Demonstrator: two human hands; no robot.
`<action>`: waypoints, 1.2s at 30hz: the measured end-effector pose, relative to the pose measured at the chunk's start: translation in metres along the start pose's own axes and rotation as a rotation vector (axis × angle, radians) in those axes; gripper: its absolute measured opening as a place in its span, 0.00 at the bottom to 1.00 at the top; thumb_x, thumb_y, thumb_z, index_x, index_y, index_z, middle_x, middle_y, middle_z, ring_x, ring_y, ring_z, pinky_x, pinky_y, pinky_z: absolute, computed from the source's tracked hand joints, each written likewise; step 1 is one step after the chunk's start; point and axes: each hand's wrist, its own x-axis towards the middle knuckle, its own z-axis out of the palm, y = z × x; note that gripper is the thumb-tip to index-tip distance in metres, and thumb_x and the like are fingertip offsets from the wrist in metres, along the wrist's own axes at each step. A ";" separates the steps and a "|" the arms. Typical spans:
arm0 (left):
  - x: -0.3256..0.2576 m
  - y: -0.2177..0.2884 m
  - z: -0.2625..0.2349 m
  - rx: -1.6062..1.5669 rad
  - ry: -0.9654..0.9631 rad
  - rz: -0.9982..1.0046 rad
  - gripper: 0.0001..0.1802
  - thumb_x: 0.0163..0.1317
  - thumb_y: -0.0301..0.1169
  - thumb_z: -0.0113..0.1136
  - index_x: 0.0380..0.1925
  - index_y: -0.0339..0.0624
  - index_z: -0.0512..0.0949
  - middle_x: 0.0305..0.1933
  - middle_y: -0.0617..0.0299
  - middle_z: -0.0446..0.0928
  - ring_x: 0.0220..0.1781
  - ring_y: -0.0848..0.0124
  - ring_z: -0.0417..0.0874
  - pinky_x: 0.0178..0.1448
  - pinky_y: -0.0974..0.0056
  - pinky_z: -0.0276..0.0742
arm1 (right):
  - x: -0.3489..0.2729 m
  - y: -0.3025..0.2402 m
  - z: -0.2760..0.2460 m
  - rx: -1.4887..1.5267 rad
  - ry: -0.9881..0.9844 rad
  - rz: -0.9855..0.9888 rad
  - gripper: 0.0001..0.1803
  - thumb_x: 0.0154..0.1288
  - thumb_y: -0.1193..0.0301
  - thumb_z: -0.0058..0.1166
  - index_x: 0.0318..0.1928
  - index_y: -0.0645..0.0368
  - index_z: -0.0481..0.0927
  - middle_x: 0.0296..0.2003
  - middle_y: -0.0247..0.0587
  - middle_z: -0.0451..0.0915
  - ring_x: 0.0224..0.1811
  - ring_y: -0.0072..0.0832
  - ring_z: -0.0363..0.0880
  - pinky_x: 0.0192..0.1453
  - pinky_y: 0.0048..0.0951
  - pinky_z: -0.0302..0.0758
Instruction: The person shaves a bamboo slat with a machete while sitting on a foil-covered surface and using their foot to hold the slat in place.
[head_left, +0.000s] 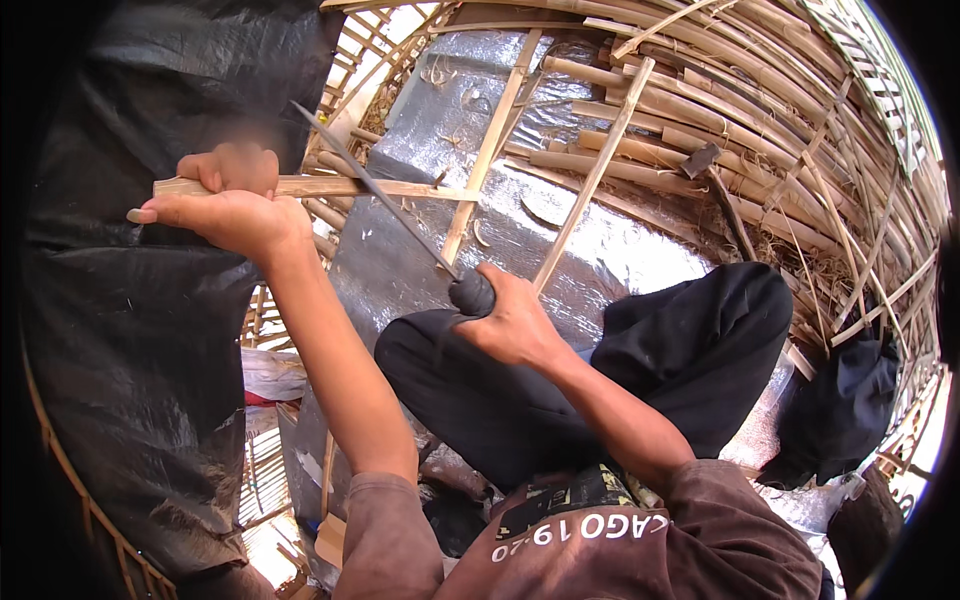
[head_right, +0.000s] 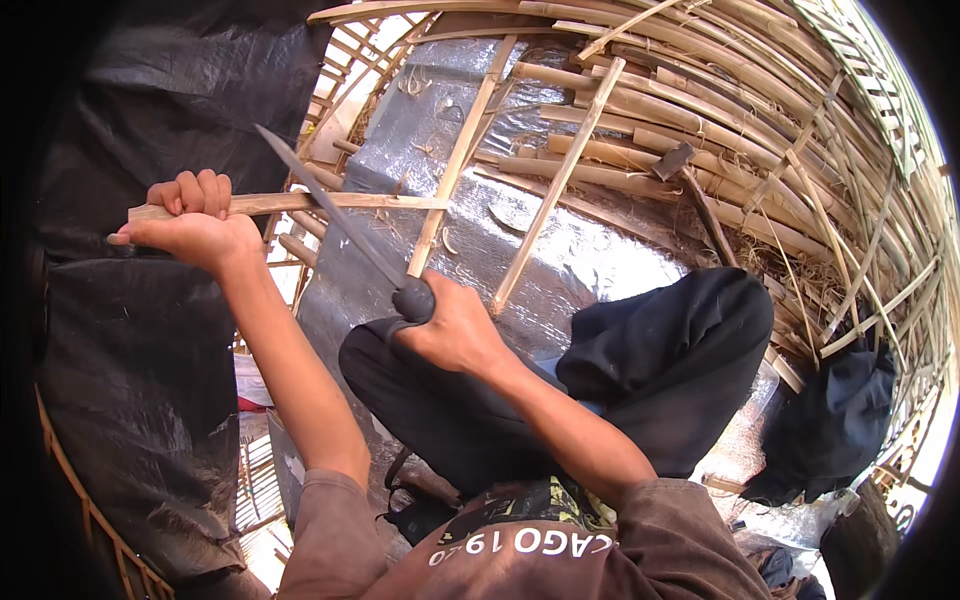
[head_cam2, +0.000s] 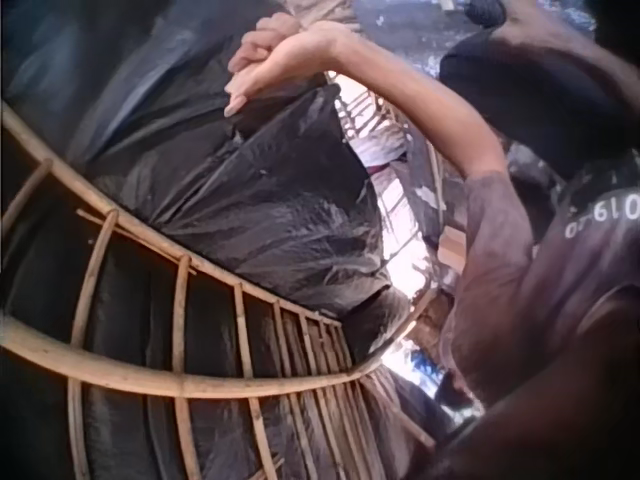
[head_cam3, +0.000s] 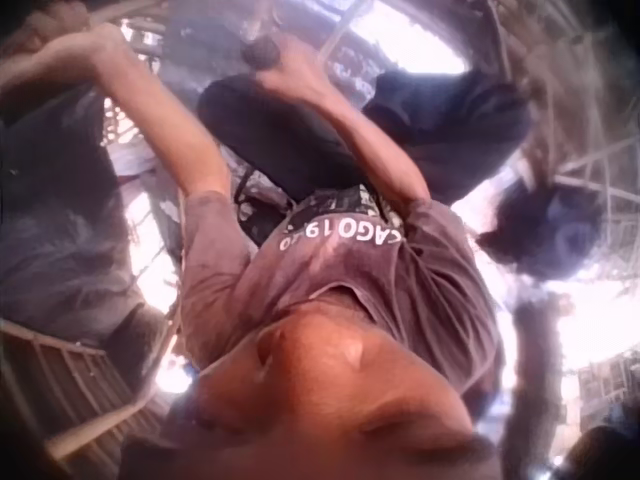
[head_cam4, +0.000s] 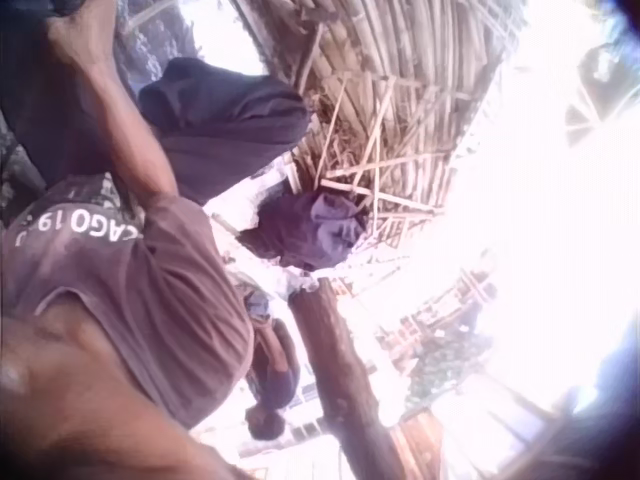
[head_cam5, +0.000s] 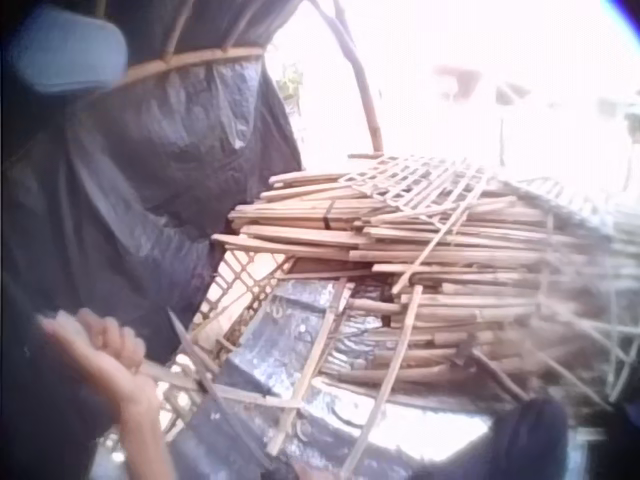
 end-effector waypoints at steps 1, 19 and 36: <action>0.000 0.001 -0.002 0.002 -0.013 0.001 0.41 0.63 0.78 0.32 0.21 0.49 0.52 0.15 0.69 0.45 0.16 0.77 0.43 0.20 0.68 0.35 | 0.000 -0.003 0.003 0.002 -0.012 -0.023 0.24 0.47 0.64 0.67 0.44 0.65 0.79 0.35 0.62 0.84 0.42 0.55 0.84 0.50 0.46 0.78; -0.006 -0.002 0.039 -0.011 -0.171 -0.042 0.39 0.68 0.74 0.25 0.20 0.50 0.50 0.14 0.69 0.45 0.17 0.77 0.39 0.22 0.67 0.34 | 0.016 0.011 -0.009 0.069 0.066 -0.020 0.18 0.48 0.69 0.65 0.39 0.65 0.79 0.29 0.50 0.81 0.35 0.37 0.81 0.45 0.38 0.76; 0.009 -0.003 0.023 -0.017 -0.118 -0.079 0.39 0.65 0.76 0.26 0.19 0.52 0.47 0.13 0.70 0.43 0.16 0.78 0.39 0.21 0.66 0.34 | 0.018 0.032 -0.020 -0.021 0.006 0.085 0.24 0.48 0.66 0.67 0.43 0.68 0.80 0.34 0.60 0.84 0.41 0.47 0.85 0.50 0.41 0.77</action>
